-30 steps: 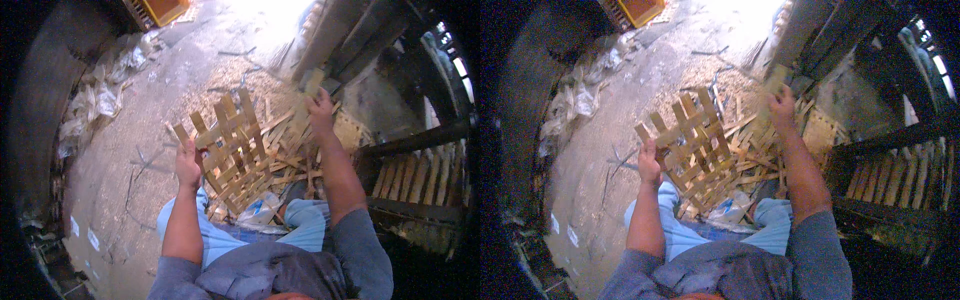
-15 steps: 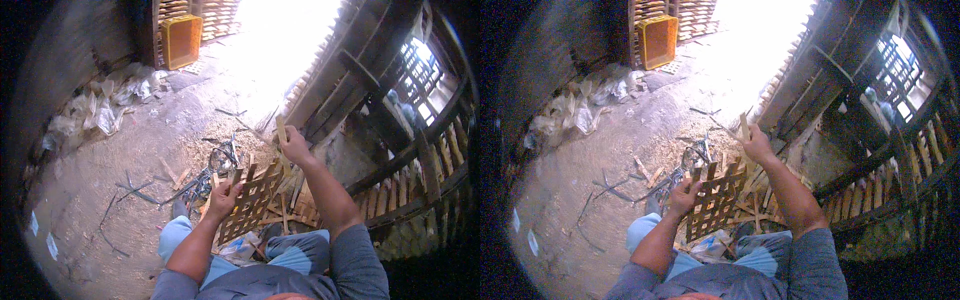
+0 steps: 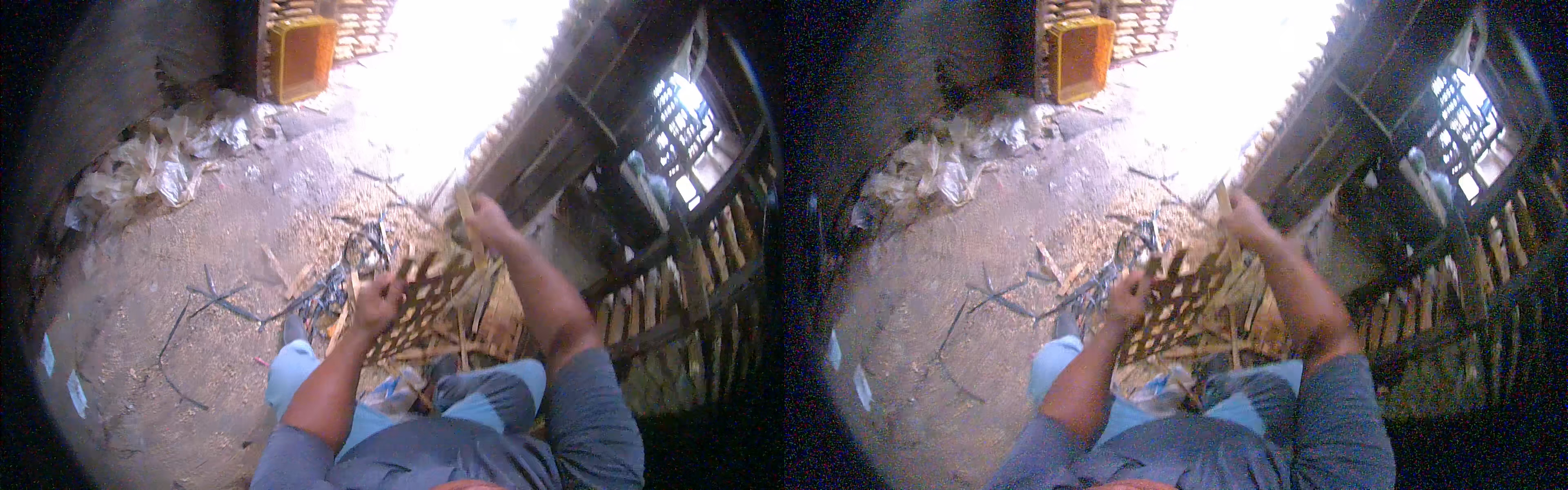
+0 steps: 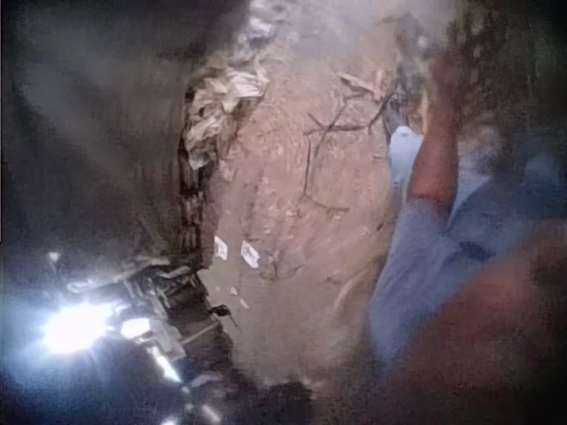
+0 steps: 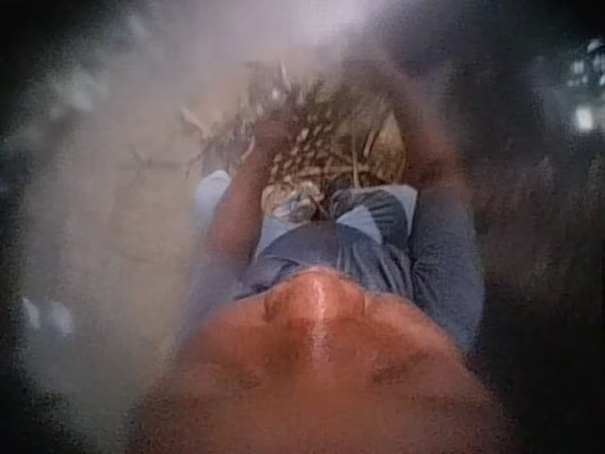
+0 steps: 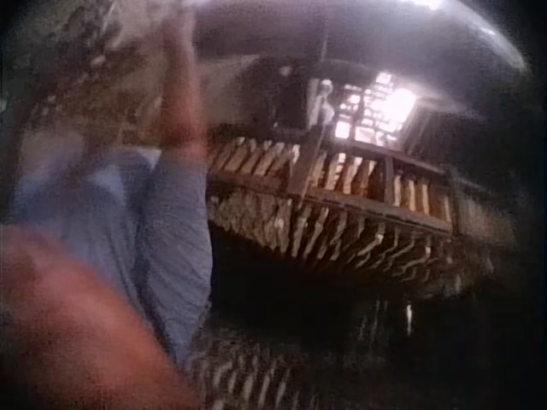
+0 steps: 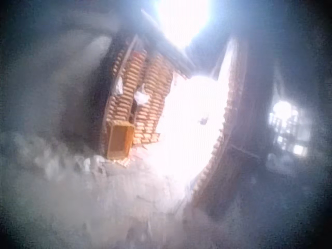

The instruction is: The person sits on the floor and assembles small wooden trays by hand. They pick up thin wooden slats from a pile, interlace them into a grid pattern, and place the finished trays onto a nearby rack.

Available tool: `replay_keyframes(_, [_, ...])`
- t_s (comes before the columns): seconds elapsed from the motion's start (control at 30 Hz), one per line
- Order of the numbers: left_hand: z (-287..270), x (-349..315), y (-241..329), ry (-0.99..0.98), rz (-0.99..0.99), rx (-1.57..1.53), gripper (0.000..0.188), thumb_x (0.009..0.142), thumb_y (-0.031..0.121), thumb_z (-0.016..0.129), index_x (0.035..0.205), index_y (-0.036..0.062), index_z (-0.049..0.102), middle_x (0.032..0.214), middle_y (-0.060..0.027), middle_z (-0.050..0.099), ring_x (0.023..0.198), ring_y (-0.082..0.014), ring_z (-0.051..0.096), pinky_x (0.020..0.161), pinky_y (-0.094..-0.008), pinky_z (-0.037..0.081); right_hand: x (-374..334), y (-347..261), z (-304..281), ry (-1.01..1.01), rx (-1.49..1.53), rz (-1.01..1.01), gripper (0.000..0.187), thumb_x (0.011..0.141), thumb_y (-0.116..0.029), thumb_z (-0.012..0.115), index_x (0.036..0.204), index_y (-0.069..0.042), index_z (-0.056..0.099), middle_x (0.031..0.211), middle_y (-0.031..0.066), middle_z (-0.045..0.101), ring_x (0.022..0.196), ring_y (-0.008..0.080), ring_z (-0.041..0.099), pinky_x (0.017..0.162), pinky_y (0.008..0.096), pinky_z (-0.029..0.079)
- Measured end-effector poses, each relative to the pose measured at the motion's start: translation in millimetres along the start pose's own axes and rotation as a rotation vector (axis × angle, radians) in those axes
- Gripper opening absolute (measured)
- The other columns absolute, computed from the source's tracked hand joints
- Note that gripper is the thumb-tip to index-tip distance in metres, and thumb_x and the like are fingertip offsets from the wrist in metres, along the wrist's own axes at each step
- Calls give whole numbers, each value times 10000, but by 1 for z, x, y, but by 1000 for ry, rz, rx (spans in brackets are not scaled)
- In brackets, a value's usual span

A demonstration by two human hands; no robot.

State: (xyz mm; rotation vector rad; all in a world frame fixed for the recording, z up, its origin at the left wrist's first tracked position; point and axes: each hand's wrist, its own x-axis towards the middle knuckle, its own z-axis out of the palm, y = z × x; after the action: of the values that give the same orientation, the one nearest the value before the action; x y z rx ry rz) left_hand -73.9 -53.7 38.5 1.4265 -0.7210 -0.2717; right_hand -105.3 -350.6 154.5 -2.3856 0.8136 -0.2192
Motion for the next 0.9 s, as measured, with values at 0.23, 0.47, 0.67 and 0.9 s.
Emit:
replay_keyframes(0.23, [-5, 4, -9, -40, -242, -530, 269, 1005, 297, 541, 1017, 40, 617, 837, -34, 651, 716, -107, 610, 664, -277, 512, -20, -25, -7, -321, 396, -121, 497, 815, -139, 690, 1278, -8, 566, 1029, 141, 672, 889, 208, 643, 769, 350, 523])
replay_keyframes(0.47, [8, 6, -4, -62, -318, -705, 274, 1013, 309, 516, 1080, 60, 609, 887, -50, 652, 714, -144, 642, 620, -308, 541, -43, -38, -26, -299, 430, -89, 466, 864, -66, 650, 1315, -27, 542, 1184, 120, 622, 1048, 200, 589, 916, 334, 472])
replay_keyframes(0.67, [17, 9, 0, -98, -474, -846, 367, 1006, 377, 497, 1166, 60, 590, 926, -69, 646, 708, -178, 637, 627, -324, 539, -57, -40, -34, -416, 540, -211, 452, 902, -64, 630, 1342, -27, 533, 1300, 107, 587, 1171, 184, 548, 1008, 325, 429])
replay_keyframes(0.9, [10, 14, -4, -224, -532, -1001, 423, 997, 397, 495, 1239, 57, 564, 1077, -91, 626, 922, -214, 623, 807, -377, 512, -60, -31, -40, -428, 577, -347, 417, 904, -55, 624, 1311, 3, 555, 1250, 70, 619, 1159, 151, 548, 1005, 318, 421])
